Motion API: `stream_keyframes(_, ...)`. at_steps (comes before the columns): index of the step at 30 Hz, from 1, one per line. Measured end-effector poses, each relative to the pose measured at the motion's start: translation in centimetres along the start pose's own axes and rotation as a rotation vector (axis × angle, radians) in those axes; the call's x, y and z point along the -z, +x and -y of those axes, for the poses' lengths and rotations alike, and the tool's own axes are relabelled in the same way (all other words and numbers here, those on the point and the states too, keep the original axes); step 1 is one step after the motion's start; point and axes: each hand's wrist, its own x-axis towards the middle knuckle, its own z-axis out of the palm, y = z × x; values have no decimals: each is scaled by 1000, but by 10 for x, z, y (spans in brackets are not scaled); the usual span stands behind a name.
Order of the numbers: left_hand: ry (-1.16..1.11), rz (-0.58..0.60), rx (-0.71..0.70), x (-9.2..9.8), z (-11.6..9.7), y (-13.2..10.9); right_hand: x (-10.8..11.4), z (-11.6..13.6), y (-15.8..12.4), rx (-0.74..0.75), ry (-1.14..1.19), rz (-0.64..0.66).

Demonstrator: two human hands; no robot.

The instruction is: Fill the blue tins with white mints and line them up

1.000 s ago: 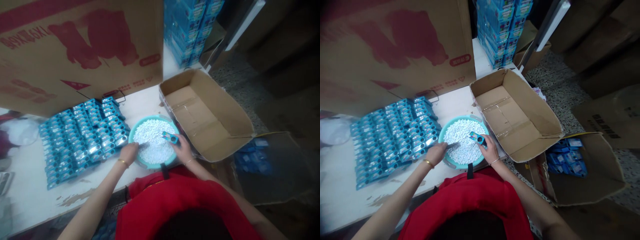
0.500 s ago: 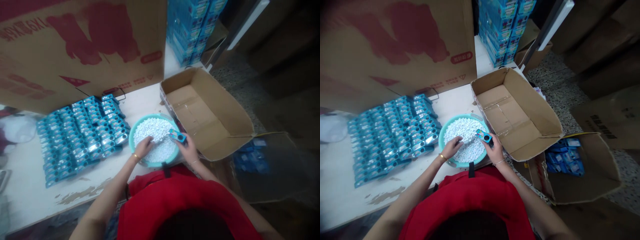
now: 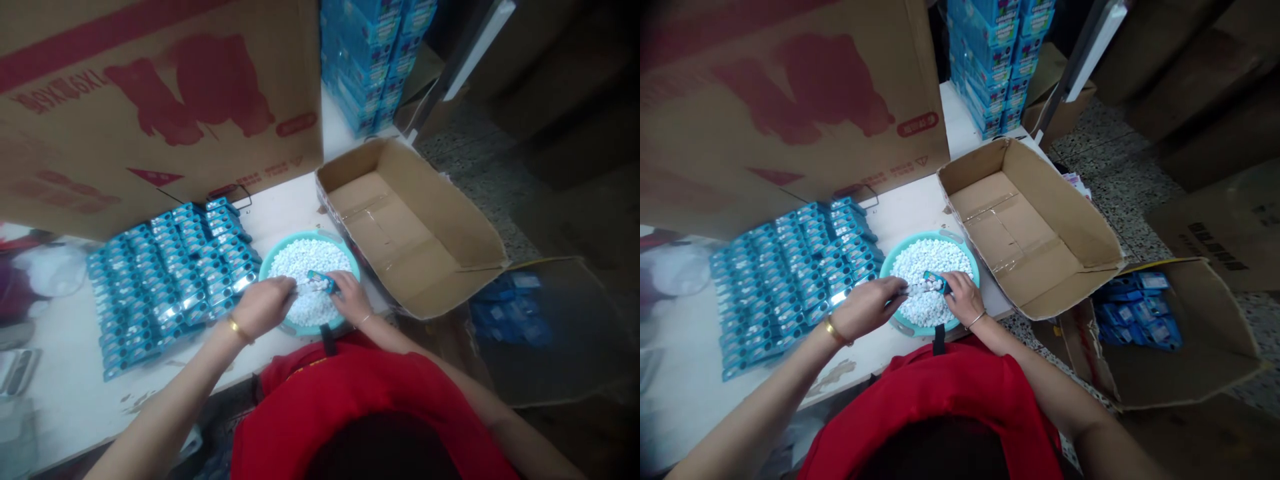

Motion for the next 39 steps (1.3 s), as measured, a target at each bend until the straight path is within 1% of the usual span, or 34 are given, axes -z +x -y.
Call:
stream_keyframes(4,134,8,74,9,-31,2,-5,2,-3,22,-4,20)
stream_keyframes(7,190,27,57,15,-43,-1,-6,2,-5,22,11,17)
stream_keyframes(9,188,15,51,16,-38,-6,-5,1,-7,12,29,13)
stream_keyframes(11,140,-45,89,9,-20,-10,-1,0,-9,-12,46,1)
stream_keyframes(12,112,-76,124,1,-6,-12,2,-1,-10,-30,53,-8)
stream_keyframes(14,54,-76,211,-26,22,-10,9,-4,-12,-78,65,-39)
stream_keyframes(16,-27,7,293,-65,45,-1,17,-5,-15,-138,77,-77)
stream_keyframes(17,-92,38,321,-86,50,7,21,-6,-16,-164,85,-96)
stream_keyframes(19,-163,41,327,-127,50,27,26,-6,-18,-208,97,-124)
stream_keyframes(21,-223,7,308,-158,40,49,29,-6,-19,-240,102,-145)
stream_keyframes(22,-256,-13,298,-169,34,58,29,-6,-19,-255,104,-157)
stream_keyframes(24,-321,-49,272,-180,27,70,28,-6,-20,-286,113,-182)
stream_keyframes(25,-352,-61,257,-181,27,72,27,-6,-20,-300,122,-196)
stream_keyframes(27,-399,-71,226,-176,32,68,26,-6,-21,-326,144,-226)
stream_keyframes(30,-460,-85,175,-158,50,47,25,-7,-21,-342,172,-254)
stream_keyframes(32,-493,-117,137,-138,60,30,25,-9,-19,-330,165,-256)
stream_keyframes(34,-501,-150,97,-114,65,14,24,-11,-17,-297,132,-242)
stream_keyframes(36,-473,-162,58,-88,64,1,21,-12,-14,-243,90,-197)
stream_keyframes(39,-380,-137,2,-51,52,-8,14,-11,-9,-140,37,-106)
